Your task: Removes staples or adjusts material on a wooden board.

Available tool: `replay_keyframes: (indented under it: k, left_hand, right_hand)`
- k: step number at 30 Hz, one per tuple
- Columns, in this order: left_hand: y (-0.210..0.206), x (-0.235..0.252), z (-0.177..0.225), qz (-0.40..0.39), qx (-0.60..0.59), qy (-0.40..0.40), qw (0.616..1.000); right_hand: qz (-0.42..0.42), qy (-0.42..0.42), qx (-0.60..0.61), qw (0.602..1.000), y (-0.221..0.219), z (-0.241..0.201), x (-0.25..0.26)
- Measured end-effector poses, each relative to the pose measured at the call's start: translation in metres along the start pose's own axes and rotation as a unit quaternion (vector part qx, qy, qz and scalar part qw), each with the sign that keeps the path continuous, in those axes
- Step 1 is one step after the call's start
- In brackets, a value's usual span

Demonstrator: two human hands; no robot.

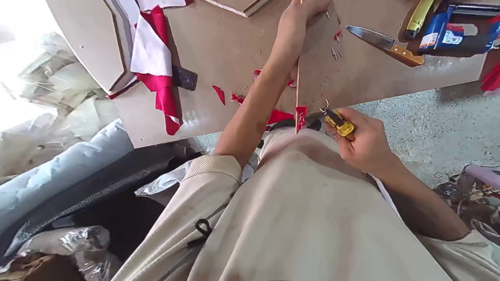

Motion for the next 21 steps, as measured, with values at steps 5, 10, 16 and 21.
replay_keyframes:
  k: [5,10,16,21]
  left_hand:
    - [0.02,0.034,-0.025,-0.118,0.018,-0.051,0.992]
    - [-0.011,0.016,0.001,-0.107,0.13,-0.106,0.98]
    - [-0.046,-0.023,0.034,-0.045,0.258,-0.052,0.964]
    - [-0.042,-0.021,0.027,-0.032,0.242,-0.02,0.969]
  right_hand:
    - [-0.134,-0.069,0.033,0.988,0.003,0.007,-0.009]
    - [-0.235,-0.141,0.098,0.957,-0.004,0.02,-0.007]
    - [-0.343,-0.199,0.076,0.915,0.004,0.022,0.002]
    - [-0.361,-0.209,0.044,0.908,0.016,0.023,0.006]
Point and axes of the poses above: each hand's wrist, its own x-axis towards the middle knuckle, its own y-axis out of the back of the hand, z = x × y, the point moved 6 cm from there along x, towards the middle knuckle, and after that the axes turned 1 degree about -y, right-handed, at the moved point
